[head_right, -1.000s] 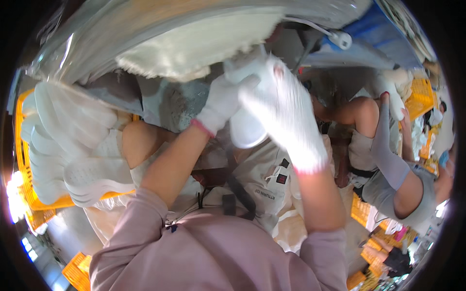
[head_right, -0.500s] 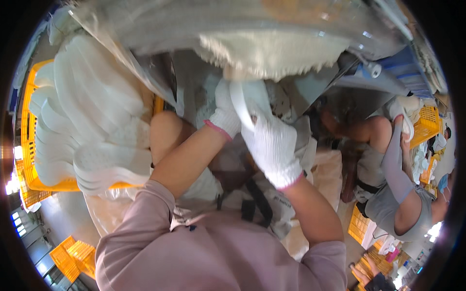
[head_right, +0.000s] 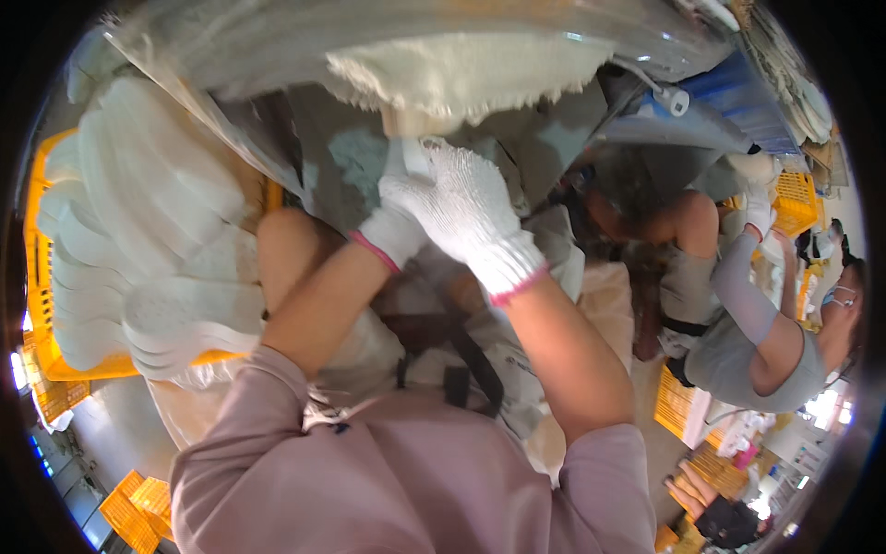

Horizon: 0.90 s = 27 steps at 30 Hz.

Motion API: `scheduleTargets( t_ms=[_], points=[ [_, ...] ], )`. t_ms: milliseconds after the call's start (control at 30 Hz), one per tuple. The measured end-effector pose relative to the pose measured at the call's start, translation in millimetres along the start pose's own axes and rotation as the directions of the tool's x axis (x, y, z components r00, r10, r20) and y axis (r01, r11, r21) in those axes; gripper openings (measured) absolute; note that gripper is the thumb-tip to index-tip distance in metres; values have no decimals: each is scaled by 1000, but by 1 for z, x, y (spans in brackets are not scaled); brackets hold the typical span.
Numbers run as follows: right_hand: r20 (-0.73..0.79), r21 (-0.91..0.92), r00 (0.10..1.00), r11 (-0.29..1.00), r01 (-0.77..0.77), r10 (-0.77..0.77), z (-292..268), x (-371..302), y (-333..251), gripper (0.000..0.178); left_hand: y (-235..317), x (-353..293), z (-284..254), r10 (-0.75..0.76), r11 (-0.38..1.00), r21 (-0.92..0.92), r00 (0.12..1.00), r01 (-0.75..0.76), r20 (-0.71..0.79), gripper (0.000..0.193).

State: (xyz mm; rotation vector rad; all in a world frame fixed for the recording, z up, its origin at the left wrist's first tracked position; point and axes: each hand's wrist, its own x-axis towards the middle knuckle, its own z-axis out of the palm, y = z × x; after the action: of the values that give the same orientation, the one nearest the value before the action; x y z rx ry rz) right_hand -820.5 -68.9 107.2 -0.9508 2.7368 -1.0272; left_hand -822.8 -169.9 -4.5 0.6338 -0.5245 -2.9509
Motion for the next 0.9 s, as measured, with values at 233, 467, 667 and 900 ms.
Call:
scheduleTargets(
  t_ms=[233,467,667,900],
  points=[
    [437,439,851,756,-485,291,-8,6,-2,59,17,38,-18,-24,995,-95,982,42,188,54],
    [100,52,972,975,-218,212,-9,-87,-34,54,-11,1,-23,-352,920,-114,918,376,184,69],
    [-86,-171,996,984,-50,36,-2,-52,-25,40,-10,44,-43,-223,909,-261,908,325,356,82],
    [-76,-213,996,977,23,-40,-10,-17,-19,43,-20,61,-56,-104,994,-18,962,112,252,81]
  ],
)
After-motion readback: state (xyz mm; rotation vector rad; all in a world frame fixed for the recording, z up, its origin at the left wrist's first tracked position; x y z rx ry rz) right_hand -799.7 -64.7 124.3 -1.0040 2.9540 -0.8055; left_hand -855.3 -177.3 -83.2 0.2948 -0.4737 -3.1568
